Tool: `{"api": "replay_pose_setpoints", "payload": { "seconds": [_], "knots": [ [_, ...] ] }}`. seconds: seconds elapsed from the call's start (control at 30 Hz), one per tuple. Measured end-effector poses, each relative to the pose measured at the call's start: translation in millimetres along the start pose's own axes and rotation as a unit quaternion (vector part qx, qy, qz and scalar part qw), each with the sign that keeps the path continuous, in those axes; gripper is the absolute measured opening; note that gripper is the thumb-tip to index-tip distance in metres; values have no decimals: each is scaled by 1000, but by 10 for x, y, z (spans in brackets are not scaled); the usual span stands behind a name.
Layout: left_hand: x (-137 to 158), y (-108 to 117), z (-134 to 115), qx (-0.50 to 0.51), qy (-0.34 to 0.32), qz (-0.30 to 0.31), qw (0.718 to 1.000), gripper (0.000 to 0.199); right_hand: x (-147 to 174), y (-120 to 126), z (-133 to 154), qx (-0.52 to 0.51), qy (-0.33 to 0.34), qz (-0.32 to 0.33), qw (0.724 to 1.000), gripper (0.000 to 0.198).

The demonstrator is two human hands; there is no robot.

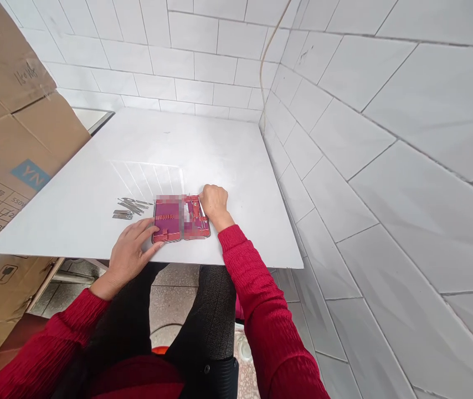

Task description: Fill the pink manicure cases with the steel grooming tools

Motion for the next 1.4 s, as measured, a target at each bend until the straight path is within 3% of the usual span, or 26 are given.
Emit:
{"api": "replay_pose_setpoints", "payload": {
  "seconds": [0.17, 0.37, 0.5, 0.67, 0.87, 1.1, 1.2, 1.4],
  "knots": [
    [0, 19, -9, 2, 4, 11, 1000, 37, -167, 4, -47, -37, -33, -43, 998, 29],
    [-1, 20, -7, 7, 5, 14, 1000, 39, -242, 112, -515, -116, -148, -125, 974, 29],
    [-2, 4, -3, 7, 2, 6, 1000, 38, -176, 147, -697, -98, -160, -97, 977, 24],
    [-1, -6, -5, 8, 1, -2, 1000, 38, -114, 123, -669, -82, -159, -69, 981, 20],
    [3, 5, -15, 3, 1, 0, 1000, 37, -28, 115, -511, -191, -91, -111, 971, 21],
    [11, -2, -15, -2, 0, 4, 1000, 38, 158, 21, -184, -369, 39, -24, 928, 38],
    [15, -8, -11, 0, 2, 11, 1000, 38, 307, 34, -38, -339, 45, 39, 939, 39],
    [20, -16, -11, 7, 6, 10, 1000, 38, 610, 144, 261, -118, 68, 103, 985, 32]
  ]
}}
Point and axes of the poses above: each hand's wrist, its own x-axis away from the middle knuckle, its own y-axis out of the back of the hand, z = x × y, the point moved 2 cm from there along -x, towards the middle knuckle, and after that the axes turned 9 degrees about -x, right-handed, at the moved point
